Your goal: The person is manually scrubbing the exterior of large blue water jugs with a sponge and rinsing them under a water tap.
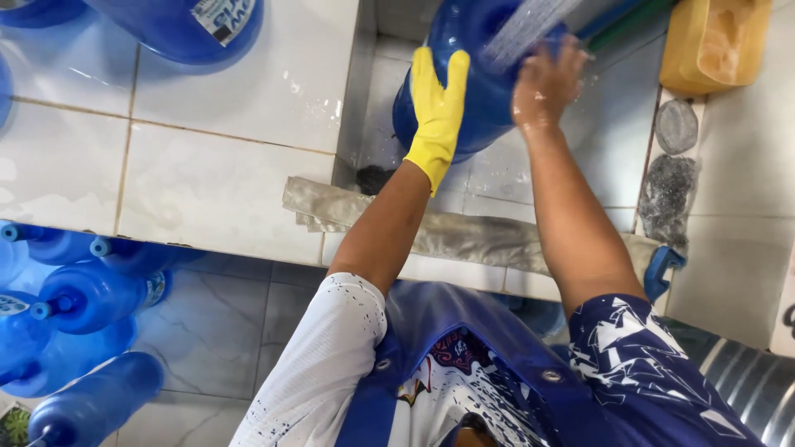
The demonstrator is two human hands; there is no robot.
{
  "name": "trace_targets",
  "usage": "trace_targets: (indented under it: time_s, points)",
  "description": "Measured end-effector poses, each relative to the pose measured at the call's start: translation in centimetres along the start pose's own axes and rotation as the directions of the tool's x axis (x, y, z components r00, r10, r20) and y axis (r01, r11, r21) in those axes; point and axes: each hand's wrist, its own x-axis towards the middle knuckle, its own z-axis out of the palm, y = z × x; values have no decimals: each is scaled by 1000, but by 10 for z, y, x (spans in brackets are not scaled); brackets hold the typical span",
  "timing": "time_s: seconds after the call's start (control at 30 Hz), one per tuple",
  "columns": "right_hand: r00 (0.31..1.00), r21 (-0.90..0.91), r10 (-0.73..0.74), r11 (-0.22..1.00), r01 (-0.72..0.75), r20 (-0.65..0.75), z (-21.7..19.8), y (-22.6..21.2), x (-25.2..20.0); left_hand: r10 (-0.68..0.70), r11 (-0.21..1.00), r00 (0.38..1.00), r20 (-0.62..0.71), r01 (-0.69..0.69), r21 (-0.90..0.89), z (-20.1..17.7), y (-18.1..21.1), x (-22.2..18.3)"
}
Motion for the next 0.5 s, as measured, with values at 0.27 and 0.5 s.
trace_targets:
  time_s: [0.27,0.5]
  points:
    - [901,-50,-237,961,273,364,-50,-123,-16,-234,923,972,-40,234,305,-24,11,55]
    - [897,210,-217,967,144,385,-71,-111,-26,101,914,994,-43,-75,399,-23,-28,113]
